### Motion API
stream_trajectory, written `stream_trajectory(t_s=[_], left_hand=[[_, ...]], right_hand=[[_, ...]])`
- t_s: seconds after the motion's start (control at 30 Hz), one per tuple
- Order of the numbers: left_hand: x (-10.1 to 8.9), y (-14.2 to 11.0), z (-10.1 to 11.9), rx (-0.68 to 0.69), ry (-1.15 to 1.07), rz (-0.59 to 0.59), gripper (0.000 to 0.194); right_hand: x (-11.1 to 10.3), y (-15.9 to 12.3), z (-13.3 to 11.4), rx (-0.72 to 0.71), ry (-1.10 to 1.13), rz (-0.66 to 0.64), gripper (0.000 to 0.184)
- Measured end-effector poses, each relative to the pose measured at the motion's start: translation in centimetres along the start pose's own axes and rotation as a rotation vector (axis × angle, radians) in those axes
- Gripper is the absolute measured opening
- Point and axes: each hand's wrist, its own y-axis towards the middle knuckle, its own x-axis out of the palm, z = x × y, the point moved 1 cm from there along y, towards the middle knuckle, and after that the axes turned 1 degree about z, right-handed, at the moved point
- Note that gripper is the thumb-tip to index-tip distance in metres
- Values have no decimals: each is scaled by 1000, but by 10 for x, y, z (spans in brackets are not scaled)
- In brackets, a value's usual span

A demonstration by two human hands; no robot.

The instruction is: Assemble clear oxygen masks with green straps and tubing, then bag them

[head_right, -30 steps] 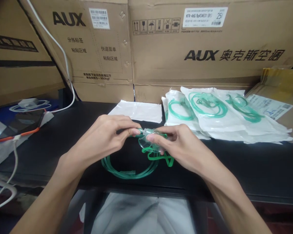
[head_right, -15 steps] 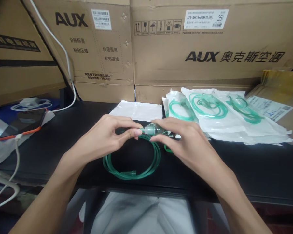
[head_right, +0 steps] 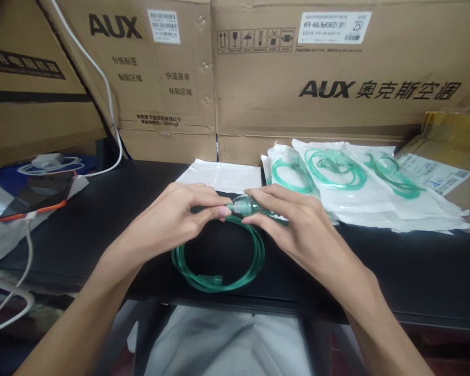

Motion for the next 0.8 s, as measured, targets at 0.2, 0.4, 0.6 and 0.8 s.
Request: stream_trajectory(t_s=[0.2, 0.4, 0.6, 0.8], left_hand=[[2, 0, 0, 56, 83, 33, 22], [4, 0, 2, 79, 140, 47, 24], [7, 2, 0, 44, 117, 28, 22], [5, 0, 1, -50, 60, 49, 15]], right_hand=[[0, 2, -2, 123, 104, -43, 33], [0, 2, -1, 410, 293, -186, 35], [0, 1, 5, 602, 508, -288, 35], [-1, 1, 6, 674, 489, -291, 46]])
